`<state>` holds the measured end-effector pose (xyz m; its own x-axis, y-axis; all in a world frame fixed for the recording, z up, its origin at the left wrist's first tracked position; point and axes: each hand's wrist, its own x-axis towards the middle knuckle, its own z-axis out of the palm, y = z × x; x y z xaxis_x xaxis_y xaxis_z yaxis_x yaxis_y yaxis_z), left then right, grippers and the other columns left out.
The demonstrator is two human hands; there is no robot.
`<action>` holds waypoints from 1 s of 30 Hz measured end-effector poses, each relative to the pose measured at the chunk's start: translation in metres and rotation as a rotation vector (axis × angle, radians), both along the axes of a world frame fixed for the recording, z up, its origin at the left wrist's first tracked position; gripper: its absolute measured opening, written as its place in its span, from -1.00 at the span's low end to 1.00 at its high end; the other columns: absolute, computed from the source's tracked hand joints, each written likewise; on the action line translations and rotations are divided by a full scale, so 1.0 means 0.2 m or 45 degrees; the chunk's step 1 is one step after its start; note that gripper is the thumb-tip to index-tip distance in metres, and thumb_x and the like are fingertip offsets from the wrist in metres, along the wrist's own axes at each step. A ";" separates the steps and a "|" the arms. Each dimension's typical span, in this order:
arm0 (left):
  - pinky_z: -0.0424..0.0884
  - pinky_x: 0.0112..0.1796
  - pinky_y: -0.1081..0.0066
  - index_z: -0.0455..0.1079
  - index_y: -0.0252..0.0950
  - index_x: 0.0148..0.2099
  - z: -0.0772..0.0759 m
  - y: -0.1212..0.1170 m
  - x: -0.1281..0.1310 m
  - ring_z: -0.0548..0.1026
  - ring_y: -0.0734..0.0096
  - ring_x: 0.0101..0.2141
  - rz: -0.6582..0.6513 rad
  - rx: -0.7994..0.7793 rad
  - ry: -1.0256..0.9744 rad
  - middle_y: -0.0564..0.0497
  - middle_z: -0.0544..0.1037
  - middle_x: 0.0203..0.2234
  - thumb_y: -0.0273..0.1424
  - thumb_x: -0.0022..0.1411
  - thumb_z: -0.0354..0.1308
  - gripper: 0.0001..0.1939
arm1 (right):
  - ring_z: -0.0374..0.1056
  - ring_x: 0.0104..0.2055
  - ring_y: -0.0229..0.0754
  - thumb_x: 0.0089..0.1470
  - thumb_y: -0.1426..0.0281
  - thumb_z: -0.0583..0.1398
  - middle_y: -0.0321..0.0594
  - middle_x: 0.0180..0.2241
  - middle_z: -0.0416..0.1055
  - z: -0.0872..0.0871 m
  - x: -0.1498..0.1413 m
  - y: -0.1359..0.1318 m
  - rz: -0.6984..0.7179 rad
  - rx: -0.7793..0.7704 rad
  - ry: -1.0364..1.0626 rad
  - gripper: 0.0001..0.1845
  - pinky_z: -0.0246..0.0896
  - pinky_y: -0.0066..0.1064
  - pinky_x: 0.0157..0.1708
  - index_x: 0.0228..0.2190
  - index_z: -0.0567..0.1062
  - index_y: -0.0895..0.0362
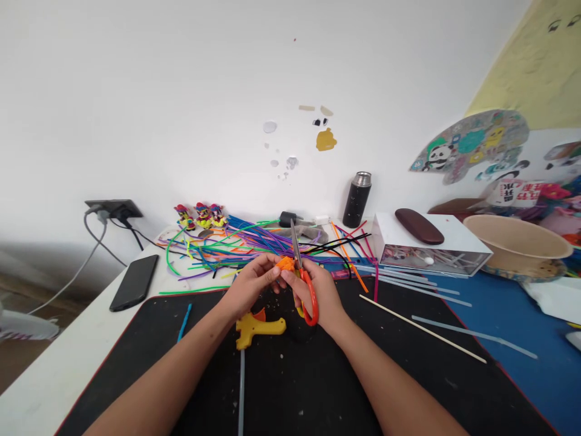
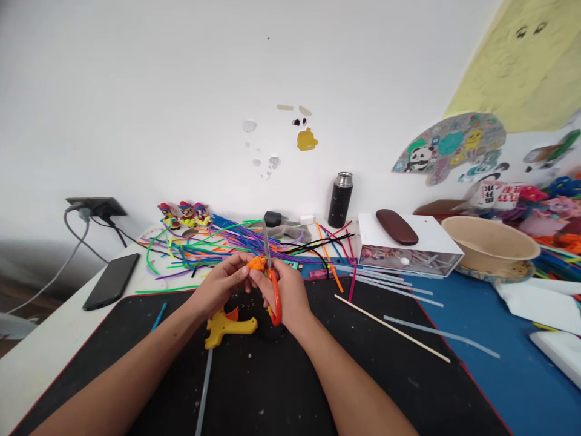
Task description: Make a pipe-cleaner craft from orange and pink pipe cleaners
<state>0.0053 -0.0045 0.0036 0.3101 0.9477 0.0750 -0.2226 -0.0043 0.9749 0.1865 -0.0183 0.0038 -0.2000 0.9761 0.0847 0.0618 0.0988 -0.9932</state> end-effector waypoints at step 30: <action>0.54 -0.42 0.51 0.46 -0.31 -0.09 -0.02 0.01 0.00 0.66 0.39 -0.46 -0.103 0.000 -0.141 0.00 0.69 -0.40 -0.25 0.17 0.53 -0.59 | 0.25 -0.74 -0.30 0.10 -0.02 0.35 -0.46 -0.68 0.33 0.00 -0.01 0.00 0.010 0.012 0.068 -0.53 0.13 -0.56 -0.76 -0.20 0.53 0.11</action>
